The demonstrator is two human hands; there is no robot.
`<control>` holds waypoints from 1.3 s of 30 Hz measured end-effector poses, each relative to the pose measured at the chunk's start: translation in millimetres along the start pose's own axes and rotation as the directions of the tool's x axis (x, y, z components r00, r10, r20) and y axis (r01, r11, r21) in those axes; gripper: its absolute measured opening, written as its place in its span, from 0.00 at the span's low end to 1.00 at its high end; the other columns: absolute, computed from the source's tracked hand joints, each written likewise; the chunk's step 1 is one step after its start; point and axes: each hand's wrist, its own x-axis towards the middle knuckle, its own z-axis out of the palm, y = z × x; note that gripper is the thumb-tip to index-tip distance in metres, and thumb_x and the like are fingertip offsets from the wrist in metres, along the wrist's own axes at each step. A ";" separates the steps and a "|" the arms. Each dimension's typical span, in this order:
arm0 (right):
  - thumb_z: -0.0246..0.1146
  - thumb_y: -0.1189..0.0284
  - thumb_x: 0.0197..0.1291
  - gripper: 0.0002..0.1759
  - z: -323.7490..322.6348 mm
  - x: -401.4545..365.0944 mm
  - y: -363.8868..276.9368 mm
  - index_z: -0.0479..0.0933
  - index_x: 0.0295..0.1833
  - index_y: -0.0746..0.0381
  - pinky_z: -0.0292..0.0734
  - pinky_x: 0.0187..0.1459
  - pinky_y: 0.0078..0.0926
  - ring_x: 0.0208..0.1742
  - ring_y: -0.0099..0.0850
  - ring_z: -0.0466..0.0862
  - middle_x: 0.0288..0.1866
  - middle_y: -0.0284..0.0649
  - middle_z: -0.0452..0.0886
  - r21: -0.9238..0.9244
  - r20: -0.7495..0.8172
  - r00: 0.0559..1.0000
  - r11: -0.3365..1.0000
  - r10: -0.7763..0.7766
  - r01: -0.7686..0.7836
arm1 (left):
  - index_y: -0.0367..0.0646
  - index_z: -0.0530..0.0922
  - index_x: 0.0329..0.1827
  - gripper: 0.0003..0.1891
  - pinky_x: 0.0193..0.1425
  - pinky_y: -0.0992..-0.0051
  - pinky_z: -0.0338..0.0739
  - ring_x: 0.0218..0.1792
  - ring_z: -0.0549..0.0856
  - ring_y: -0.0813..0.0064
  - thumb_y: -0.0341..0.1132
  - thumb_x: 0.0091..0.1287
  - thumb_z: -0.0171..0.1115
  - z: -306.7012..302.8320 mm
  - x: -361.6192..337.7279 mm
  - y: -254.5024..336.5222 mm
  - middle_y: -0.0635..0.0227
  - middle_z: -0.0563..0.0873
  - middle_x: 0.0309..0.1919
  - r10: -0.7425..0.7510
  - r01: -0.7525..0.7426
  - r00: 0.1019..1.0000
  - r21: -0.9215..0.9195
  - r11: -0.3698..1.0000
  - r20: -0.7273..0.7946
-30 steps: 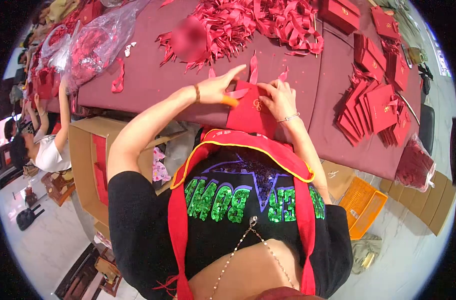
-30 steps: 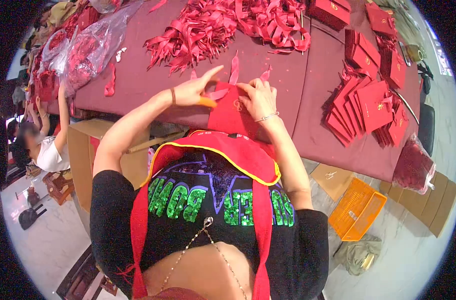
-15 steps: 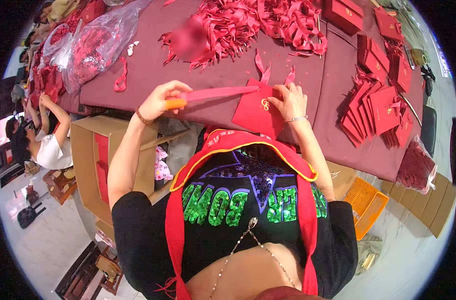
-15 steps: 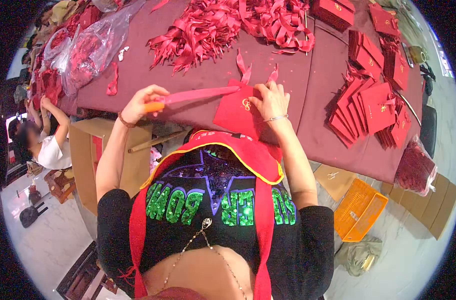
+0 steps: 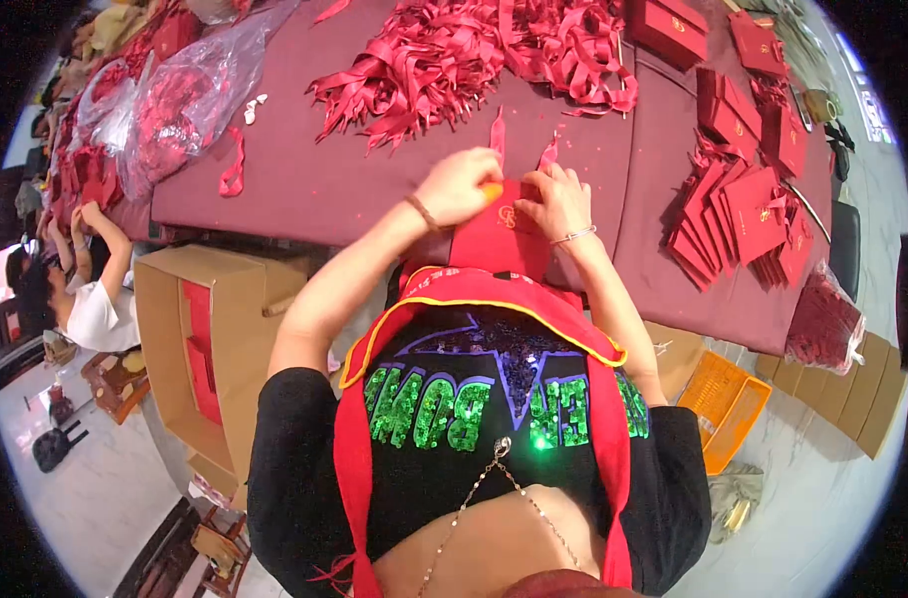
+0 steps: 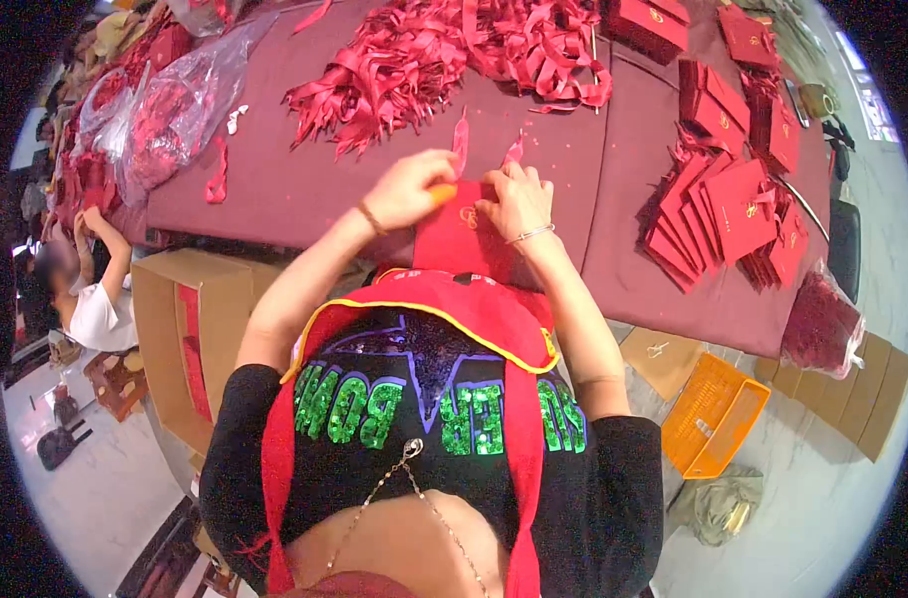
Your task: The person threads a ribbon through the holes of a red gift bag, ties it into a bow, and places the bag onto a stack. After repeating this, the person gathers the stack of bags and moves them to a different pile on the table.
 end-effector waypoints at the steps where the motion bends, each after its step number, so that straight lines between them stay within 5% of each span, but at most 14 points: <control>1: 0.68 0.61 0.42 0.18 -1.6 -0.5 0.3 0.78 0.42 0.51 0.66 0.46 0.41 0.48 0.38 0.73 0.42 0.36 0.74 0.020 0.006 1.000 1.000 -0.012 0.012 | 0.39 0.74 0.30 0.06 0.52 0.66 0.71 0.47 0.77 0.57 0.32 0.55 0.58 13.3 3.7 0.1 0.55 0.79 0.44 0.022 -0.023 1.000 0.099 0.995 0.010; 8: 0.69 0.66 0.41 0.19 1.8 -8.8 46.0 0.78 0.43 0.53 0.70 0.47 0.36 0.46 0.40 0.72 0.42 0.41 0.72 0.177 -0.057 0.995 0.980 -0.082 0.091 | 0.38 0.74 0.31 0.08 0.48 0.67 0.71 0.45 0.78 0.60 0.34 0.54 0.58 32.7 4.9 -21.7 0.59 0.79 0.40 -0.038 0.035 0.997 0.038 0.999 0.068; 10: 0.68 0.68 0.44 0.17 4.1 -12.6 49.4 0.77 0.43 0.57 0.72 0.46 0.34 0.44 0.39 0.73 0.40 0.43 0.70 0.526 0.066 0.998 0.850 -0.024 -0.015 | 0.38 0.74 0.31 0.09 0.48 0.66 0.71 0.44 0.78 0.60 0.35 0.54 0.59 36.6 1.8 -23.1 0.60 0.80 0.41 -0.039 0.038 0.999 0.039 0.999 0.034; 14: 0.67 0.70 0.47 0.16 15.8 -12.2 50.6 0.76 0.44 0.61 0.78 0.39 0.31 0.42 0.35 0.74 0.41 0.44 0.67 0.662 0.180 0.978 0.723 0.103 -0.198 | 0.38 0.75 0.32 0.08 0.48 0.66 0.71 0.44 0.78 0.60 0.33 0.53 0.60 47.1 4.3 -22.2 0.59 0.80 0.41 -0.120 0.119 0.993 0.049 0.992 0.016; 16: 0.66 0.71 0.50 0.14 15.1 -11.9 49.4 0.75 0.42 0.63 0.81 0.30 0.25 0.40 0.32 0.74 0.43 0.43 0.65 0.713 0.213 0.963 0.647 0.167 -0.270 | 0.41 0.76 0.31 0.05 0.42 0.64 0.70 0.40 0.78 0.61 0.31 0.52 0.58 50.4 0.9 -18.5 0.63 0.81 0.34 0.089 -0.040 0.923 0.136 0.990 -0.375; 17: 0.66 0.71 0.50 0.14 15.3 -12.3 49.8 0.75 0.42 0.63 0.81 0.30 0.25 0.40 0.32 0.74 0.43 0.43 0.65 0.713 0.215 0.962 0.647 0.166 -0.271 | 0.42 0.76 0.33 0.05 0.41 0.65 0.69 0.39 0.79 0.63 0.28 0.53 0.56 50.3 -0.9 -17.7 0.64 0.81 0.34 0.156 -0.071 0.901 0.218 0.973 -0.404; 21: 0.65 0.73 0.51 0.12 18.1 -16.5 44.1 0.76 0.40 0.66 0.82 0.25 0.23 0.34 0.31 0.76 0.41 0.43 0.65 0.699 0.149 0.965 0.667 0.215 -0.257 | 0.44 0.78 0.39 0.09 0.43 0.65 0.71 0.38 0.80 0.60 0.28 0.56 0.58 42.0 -8.6 6.9 0.60 0.83 0.35 0.014 0.022 0.959 0.124 0.992 -0.281; 23: 0.65 0.73 0.51 0.12 15.4 -14.3 43.7 0.76 0.40 0.66 0.82 0.25 0.24 0.32 0.31 0.77 0.40 0.42 0.65 0.693 0.108 0.965 0.677 0.240 -0.246 | 0.45 0.77 0.43 0.11 0.42 0.66 0.71 0.36 0.80 0.59 0.30 0.57 0.57 56.0 -9.0 -1.1 0.59 0.83 0.35 0.115 -0.082 0.963 0.138 0.987 -0.244; 25: 0.64 0.73 0.53 0.11 14.2 -13.5 45.7 0.76 0.42 0.66 0.81 0.26 0.23 0.30 0.29 0.78 0.37 0.40 0.70 0.721 0.185 0.956 0.629 0.230 -0.290 | 0.44 0.75 0.47 0.13 0.41 0.64 0.73 0.37 0.81 0.57 0.31 0.58 0.56 65.6 -9.1 -5.2 0.57 0.82 0.36 0.148 -0.119 0.967 0.146 0.982 -0.209; 27: 0.62 0.72 0.56 0.11 16.5 -11.9 54.6 0.75 0.44 0.65 0.81 0.27 0.21 0.32 0.26 0.78 0.37 0.37 0.73 0.767 0.298 0.933 0.531 0.204 -0.361 | 0.41 0.75 0.45 0.15 0.43 0.59 0.72 0.40 0.80 0.54 0.25 0.53 0.52 74.3 -8.1 -1.2 0.55 0.82 0.38 -0.033 0.032 0.992 -0.012 0.999 -0.121; 31: 0.59 0.71 0.60 0.12 11.1 -11.7 61.1 0.73 0.49 0.62 0.79 0.28 0.18 0.32 0.22 0.78 0.34 0.32 0.77 0.802 0.452 0.884 0.380 0.118 -0.461 | 0.38 0.75 0.43 0.12 0.41 0.57 0.74 0.38 0.81 0.52 0.28 0.55 0.53 73.1 -6.5 8.8 0.51 0.82 0.35 -0.117 0.110 0.987 -0.075 0.991 -0.109; 39: 0.61 0.73 0.57 0.11 19.4 -7.7 60.8 0.72 0.45 0.62 0.74 0.20 0.19 0.26 0.23 0.79 0.31 0.34 0.78 0.754 0.421 0.898 0.502 0.127 -0.425 | 0.39 0.76 0.37 0.09 0.37 0.58 0.74 0.34 0.81 0.53 0.31 0.55 0.53 76.8 2.5 11.0 0.53 0.82 0.31 -0.062 0.086 0.987 0.159 0.984 -0.146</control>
